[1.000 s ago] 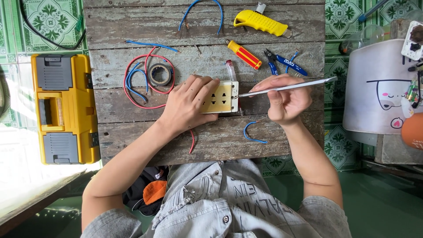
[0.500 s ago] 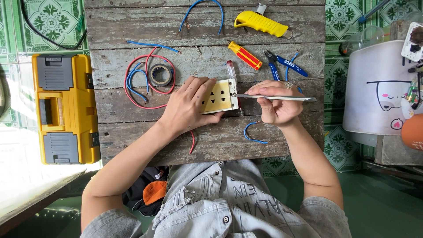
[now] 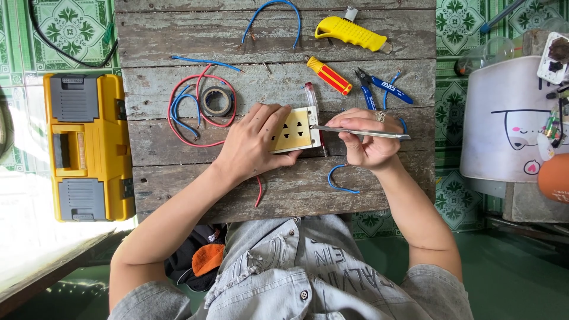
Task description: Wiring an electrical outlet by connecting wires to terminals using a screwdriver and marking the component with a pen.
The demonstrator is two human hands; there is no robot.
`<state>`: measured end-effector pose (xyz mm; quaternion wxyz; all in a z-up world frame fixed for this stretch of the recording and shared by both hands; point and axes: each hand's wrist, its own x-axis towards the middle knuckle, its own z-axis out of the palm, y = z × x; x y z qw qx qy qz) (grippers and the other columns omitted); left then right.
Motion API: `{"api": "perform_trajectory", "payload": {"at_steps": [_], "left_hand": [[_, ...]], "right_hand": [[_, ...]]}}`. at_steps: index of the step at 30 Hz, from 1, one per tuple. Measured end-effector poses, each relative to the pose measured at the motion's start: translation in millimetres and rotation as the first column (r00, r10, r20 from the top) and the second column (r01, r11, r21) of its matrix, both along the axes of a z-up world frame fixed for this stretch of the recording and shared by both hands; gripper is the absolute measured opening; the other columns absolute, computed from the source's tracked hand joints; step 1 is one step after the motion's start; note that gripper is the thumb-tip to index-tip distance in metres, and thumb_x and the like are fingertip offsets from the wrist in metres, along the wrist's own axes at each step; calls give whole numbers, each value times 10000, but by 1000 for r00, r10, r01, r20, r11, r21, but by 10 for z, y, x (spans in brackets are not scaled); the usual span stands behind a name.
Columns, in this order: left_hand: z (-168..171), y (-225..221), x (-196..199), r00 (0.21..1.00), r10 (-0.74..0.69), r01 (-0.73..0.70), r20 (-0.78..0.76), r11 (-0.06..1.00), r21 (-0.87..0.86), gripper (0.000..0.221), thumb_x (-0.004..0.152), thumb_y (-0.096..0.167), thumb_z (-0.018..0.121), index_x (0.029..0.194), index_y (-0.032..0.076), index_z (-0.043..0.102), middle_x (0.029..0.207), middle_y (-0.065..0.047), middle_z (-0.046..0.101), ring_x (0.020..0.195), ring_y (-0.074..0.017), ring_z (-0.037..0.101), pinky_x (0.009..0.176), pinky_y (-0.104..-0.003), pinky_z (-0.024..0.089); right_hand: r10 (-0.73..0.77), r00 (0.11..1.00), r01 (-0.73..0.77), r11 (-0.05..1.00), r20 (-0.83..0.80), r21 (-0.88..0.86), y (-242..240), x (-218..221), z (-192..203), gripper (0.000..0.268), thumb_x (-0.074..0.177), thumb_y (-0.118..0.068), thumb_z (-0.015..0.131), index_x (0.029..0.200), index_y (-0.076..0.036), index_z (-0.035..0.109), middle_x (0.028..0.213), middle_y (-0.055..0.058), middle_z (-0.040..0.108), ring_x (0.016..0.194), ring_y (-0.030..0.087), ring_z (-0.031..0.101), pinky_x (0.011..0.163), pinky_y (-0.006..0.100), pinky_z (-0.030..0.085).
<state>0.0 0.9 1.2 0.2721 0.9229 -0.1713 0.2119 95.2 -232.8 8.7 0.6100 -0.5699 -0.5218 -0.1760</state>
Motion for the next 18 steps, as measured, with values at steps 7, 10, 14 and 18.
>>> {"api": "perform_trajectory", "payload": {"at_steps": [7, 10, 14, 18], "left_hand": [[-2, 2, -15, 1000, 5, -5, 9, 1000, -5, 710, 715, 444, 860, 1250, 20, 662, 1066, -108, 669, 986, -269, 672, 812, -341, 610], [-11, -12, -1, 999, -16, 17, 28, 999, -28, 709, 723, 465, 852, 1243, 20, 667, 1077, -111, 674, 989, -278, 678, 815, -348, 606], [5, -23, 30, 998, -26, 27, 49, 999, -29, 692, 746, 488, 836, 1228, 19, 673, 1074, -109, 676, 983, -276, 690, 808, -353, 599], [43, -54, 11, 999, 15, -15, 49, 1000, 10, 696, 702, 457, 862, 1208, 14, 684, 1058, -101, 682, 957, -264, 694, 791, -346, 593]], "right_hand": [[-1, 1000, 1, 999, 12, -35, 62, -1, -3, 147, 998, -16, 644, 961, 126, 634, 793, 254, 716, 618, 403, 712, 547, 488, 597], [-38, 998, 41, 998, 45, -50, 66, -4, -17, 159, 993, -21, 649, 964, 135, 650, 792, 254, 718, 622, 392, 709, 556, 490, 594], [-123, 992, 120, 990, -30, -76, 108, -21, -70, 184, 1003, -105, 672, 994, 74, 716, 831, 181, 753, 682, 329, 741, 618, 422, 603], [-65, 981, 50, 995, -181, -89, 163, -50, 125, 154, 1013, -89, 673, 1046, 44, 744, 810, 133, 766, 659, 248, 742, 649, 342, 600]]}}
